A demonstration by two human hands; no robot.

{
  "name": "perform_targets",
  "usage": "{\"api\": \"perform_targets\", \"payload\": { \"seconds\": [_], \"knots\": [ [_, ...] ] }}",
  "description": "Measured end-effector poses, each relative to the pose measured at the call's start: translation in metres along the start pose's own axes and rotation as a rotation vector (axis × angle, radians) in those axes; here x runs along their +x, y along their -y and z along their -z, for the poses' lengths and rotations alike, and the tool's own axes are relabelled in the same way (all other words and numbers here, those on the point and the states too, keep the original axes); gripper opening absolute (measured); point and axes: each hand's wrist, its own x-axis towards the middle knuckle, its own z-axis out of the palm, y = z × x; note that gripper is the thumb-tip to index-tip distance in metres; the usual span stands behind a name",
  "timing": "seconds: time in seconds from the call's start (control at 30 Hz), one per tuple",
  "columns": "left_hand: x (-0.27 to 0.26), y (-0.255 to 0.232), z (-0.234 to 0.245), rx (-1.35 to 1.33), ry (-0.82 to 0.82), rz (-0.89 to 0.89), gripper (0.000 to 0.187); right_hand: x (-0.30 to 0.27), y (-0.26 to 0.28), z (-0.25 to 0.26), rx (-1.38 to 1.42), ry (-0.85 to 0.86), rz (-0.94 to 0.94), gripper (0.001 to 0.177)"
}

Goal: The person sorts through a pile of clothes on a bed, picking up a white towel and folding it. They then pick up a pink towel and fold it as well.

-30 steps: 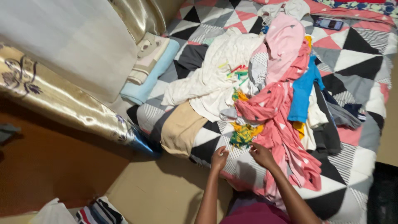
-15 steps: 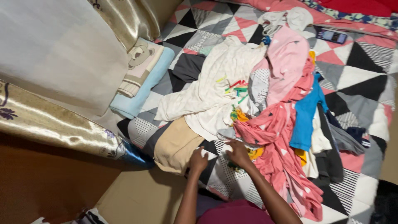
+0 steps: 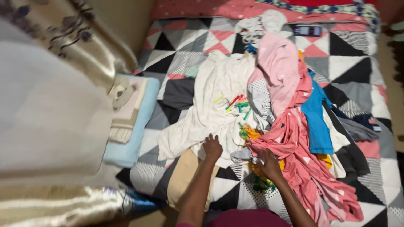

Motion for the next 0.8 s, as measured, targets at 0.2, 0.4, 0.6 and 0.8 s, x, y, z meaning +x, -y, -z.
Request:
{"api": "perform_targets", "payload": {
  "seconds": [0.2, 0.4, 0.6, 0.8],
  "knots": [
    [0.049, 0.043, 0.011, 0.137, 0.034, 0.064, 0.083, -0.009, 0.016, -0.014, -0.018, 0.043, -0.187, 0.063],
    [0.063, 0.065, 0.016, 0.075, 0.023, 0.062, 0.062, -0.037, 0.021, -0.010, -0.010, 0.143, -0.386, 0.064],
    [0.054, 0.063, 0.023, -0.156, -0.065, 0.086, 0.034, -0.054, 0.017, -0.001, 0.027, 0.137, -0.382, 0.061],
    [0.009, 0.057, 0.021, -0.725, -0.362, 0.102, 0.035, -0.051, 0.016, -0.007, 0.060, 0.148, -0.308, 0.059]
  ]
}}
